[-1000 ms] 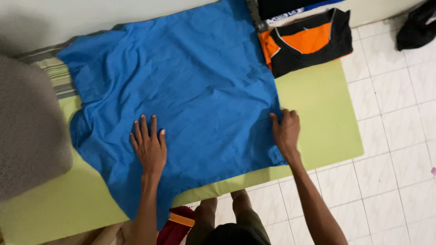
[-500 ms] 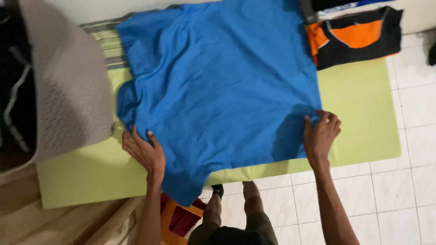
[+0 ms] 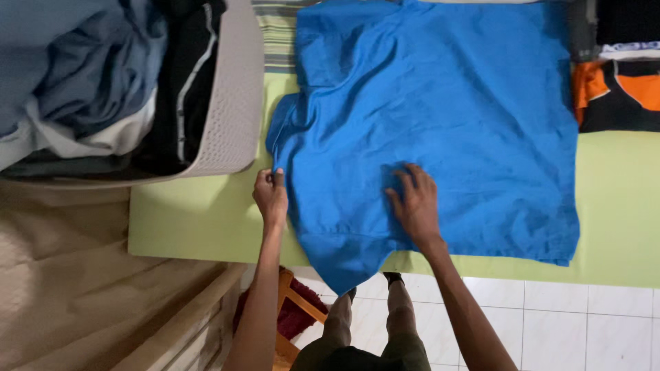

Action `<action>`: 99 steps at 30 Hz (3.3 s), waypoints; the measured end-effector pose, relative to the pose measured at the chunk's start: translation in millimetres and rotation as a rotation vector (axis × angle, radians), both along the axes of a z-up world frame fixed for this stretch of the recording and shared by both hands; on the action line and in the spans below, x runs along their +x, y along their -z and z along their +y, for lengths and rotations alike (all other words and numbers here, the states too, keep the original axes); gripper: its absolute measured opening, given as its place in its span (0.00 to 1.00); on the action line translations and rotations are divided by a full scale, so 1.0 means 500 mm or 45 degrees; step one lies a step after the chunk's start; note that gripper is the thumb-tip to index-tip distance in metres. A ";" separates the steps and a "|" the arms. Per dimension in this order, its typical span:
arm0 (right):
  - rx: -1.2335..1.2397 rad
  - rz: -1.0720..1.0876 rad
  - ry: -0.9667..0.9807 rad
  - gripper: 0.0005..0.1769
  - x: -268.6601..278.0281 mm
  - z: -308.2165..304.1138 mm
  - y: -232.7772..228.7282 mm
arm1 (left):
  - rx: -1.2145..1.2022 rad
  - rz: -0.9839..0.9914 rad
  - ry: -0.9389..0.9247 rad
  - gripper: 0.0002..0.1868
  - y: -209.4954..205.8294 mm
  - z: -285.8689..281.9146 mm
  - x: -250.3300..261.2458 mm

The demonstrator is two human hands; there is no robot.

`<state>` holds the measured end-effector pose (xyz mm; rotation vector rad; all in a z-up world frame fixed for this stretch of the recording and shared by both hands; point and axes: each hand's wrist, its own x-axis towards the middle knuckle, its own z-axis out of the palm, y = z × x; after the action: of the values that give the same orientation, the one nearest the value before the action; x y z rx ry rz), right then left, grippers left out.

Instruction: The person folds a blue long-sleeved shirt on a green mat. They smooth the fabric, fold the sleeves inward, and fold the shirt in half before placing it on a stack of folded clothes.

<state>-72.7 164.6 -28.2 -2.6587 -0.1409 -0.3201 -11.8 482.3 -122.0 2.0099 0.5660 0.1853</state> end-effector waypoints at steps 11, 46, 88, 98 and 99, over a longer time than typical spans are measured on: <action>0.280 0.369 -0.527 0.20 -0.035 0.084 -0.087 | -0.124 0.374 0.254 0.25 -0.023 0.028 -0.084; 0.717 0.500 0.072 0.32 -0.281 0.099 -0.019 | -0.888 0.407 0.566 0.54 -0.143 -0.073 -0.401; 0.747 0.708 0.418 0.27 -0.379 0.081 0.021 | -0.122 0.237 0.232 0.26 -0.204 -0.100 -0.450; 0.383 0.843 0.317 0.23 -0.394 0.040 0.077 | -0.504 0.255 0.017 0.15 -0.103 -0.097 -0.469; 0.332 0.861 0.309 0.24 -0.396 0.038 0.076 | -0.537 0.243 -0.001 0.15 -0.100 -0.097 -0.470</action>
<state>-270.8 183.8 -66.3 -2.3743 0.4089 0.4616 -246.9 434.0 -71.9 1.6244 0.6649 -0.1206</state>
